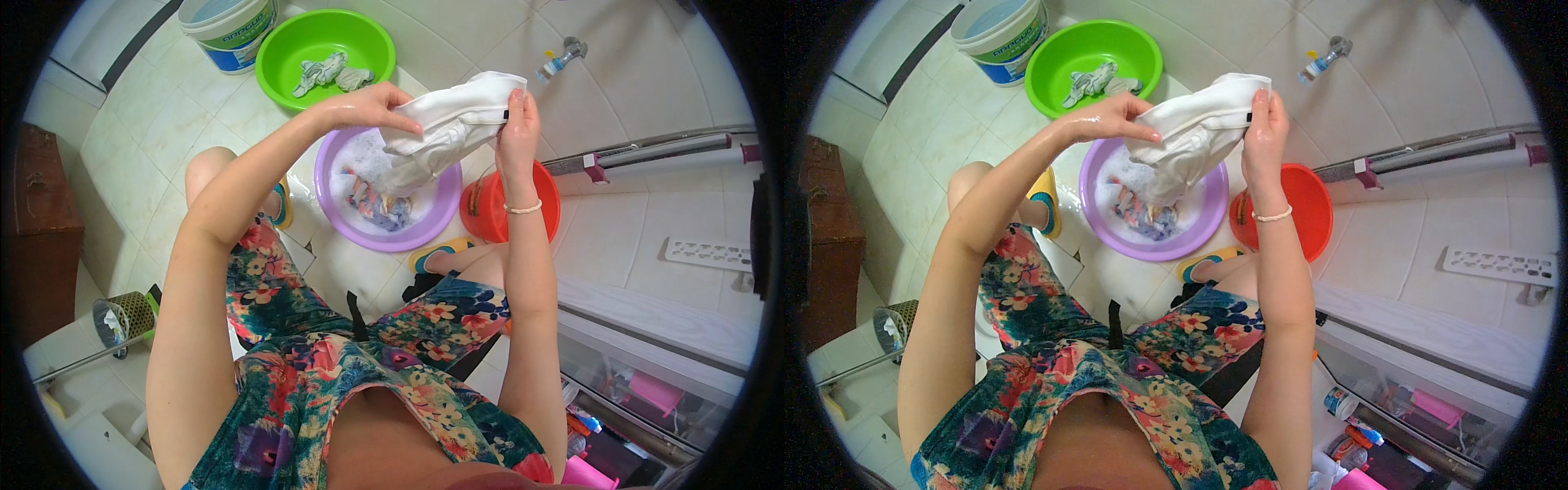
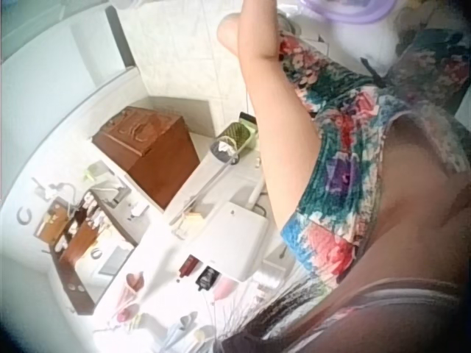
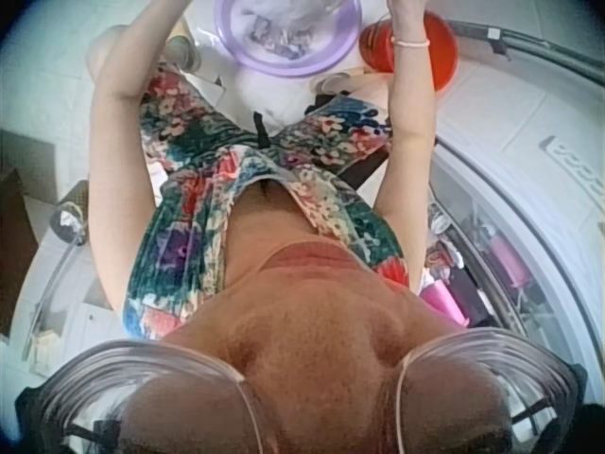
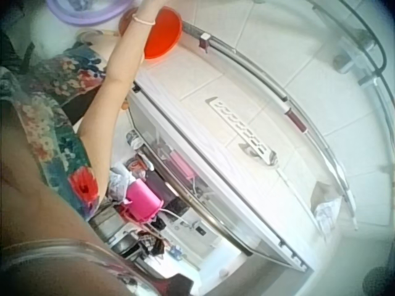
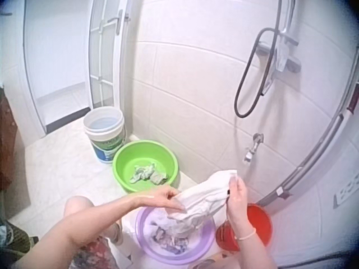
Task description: The person washes clothes by hand in a purple basin filled with soapy water, scrubbing, wringing out, and rinsing different items of clothing.
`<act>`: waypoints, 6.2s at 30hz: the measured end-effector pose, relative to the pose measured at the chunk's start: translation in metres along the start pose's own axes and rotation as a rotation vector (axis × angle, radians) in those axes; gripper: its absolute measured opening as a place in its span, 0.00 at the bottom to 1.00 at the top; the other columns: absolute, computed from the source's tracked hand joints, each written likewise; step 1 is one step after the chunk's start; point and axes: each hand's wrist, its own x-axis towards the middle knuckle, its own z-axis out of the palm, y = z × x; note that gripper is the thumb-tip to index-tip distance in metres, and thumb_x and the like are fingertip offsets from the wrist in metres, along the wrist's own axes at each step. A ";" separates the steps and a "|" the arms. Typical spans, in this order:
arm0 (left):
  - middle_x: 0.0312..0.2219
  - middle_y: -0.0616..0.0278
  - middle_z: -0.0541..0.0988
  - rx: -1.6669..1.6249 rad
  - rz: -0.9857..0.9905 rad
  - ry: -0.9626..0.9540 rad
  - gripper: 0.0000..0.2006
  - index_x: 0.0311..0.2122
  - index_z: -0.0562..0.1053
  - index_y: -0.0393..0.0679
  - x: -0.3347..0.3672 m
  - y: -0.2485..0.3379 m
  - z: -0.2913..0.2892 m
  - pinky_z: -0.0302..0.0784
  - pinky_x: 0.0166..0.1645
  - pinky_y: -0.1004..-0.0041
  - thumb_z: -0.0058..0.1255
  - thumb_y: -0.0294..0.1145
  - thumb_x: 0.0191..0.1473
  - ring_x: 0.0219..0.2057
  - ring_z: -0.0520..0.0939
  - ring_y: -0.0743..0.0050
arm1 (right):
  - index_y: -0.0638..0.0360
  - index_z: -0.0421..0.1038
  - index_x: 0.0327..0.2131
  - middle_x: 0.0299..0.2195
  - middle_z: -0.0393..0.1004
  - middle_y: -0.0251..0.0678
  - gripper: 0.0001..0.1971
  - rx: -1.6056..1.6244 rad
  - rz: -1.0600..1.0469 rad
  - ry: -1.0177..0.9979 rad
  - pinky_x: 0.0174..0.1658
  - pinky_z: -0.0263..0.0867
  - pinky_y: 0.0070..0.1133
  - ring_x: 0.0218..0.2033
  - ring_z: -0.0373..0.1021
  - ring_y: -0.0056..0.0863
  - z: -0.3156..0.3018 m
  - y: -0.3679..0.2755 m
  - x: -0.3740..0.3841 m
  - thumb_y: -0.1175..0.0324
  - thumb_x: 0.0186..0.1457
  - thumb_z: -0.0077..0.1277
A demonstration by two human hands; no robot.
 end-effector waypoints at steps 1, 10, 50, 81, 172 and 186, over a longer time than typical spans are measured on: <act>0.31 0.67 0.75 0.015 -0.031 -0.011 0.17 0.41 0.72 0.39 0.000 -0.003 0.001 0.65 0.41 0.80 0.53 0.39 0.47 0.35 0.71 0.83 | 0.59 0.62 0.25 0.22 0.61 0.23 0.13 -0.003 0.021 0.009 0.28 0.53 0.13 0.25 0.54 0.10 0.005 -0.003 -0.002 0.64 0.59 0.35; 0.25 0.66 0.73 0.196 0.054 0.279 0.15 0.31 0.74 0.38 0.006 -0.013 -0.009 0.65 0.34 0.80 0.55 0.41 0.45 0.30 0.70 0.83 | 0.56 0.62 0.28 0.21 0.57 0.19 0.12 -0.430 -0.253 -0.055 0.24 0.51 0.08 0.22 0.52 0.06 -0.012 0.000 -0.001 0.61 0.59 0.36; 0.27 0.63 0.74 -1.154 -0.324 0.699 0.11 0.32 0.70 0.47 0.079 -0.079 0.048 0.70 0.33 0.66 0.39 0.41 0.54 0.28 0.74 0.71 | 0.63 0.69 0.20 0.12 0.64 0.47 0.15 -0.997 -0.431 -0.054 0.18 0.59 0.32 0.15 0.64 0.45 0.068 0.069 -0.016 0.63 0.53 0.42; 0.24 0.61 0.72 -1.324 -0.023 0.590 0.10 0.29 0.68 0.39 0.062 -0.094 0.036 0.68 0.25 0.68 0.37 0.34 0.51 0.22 0.73 0.70 | 0.65 0.64 0.15 0.13 0.64 0.50 0.17 -0.760 -0.582 -0.135 0.18 0.56 0.33 0.14 0.63 0.47 0.098 0.050 -0.037 0.65 0.53 0.41; 0.38 0.56 0.74 -0.547 -0.533 0.406 0.22 0.44 0.66 0.35 0.084 -0.242 0.046 0.74 0.37 0.69 0.54 0.34 0.44 0.36 0.76 0.69 | 0.70 0.65 0.42 0.39 0.71 0.42 0.25 -0.275 0.884 -0.526 0.39 0.65 0.23 0.39 0.68 0.30 -0.088 0.283 0.016 0.66 0.40 0.58; 0.29 0.39 0.73 0.306 -0.654 0.703 0.13 0.31 0.67 0.33 0.115 -0.416 0.106 0.68 0.36 0.57 0.46 0.34 0.45 0.33 0.74 0.42 | 0.68 0.68 0.30 0.31 0.71 0.51 0.18 -0.782 0.933 -0.083 0.35 0.63 0.31 0.31 0.69 0.43 -0.061 0.432 -0.050 0.60 0.45 0.52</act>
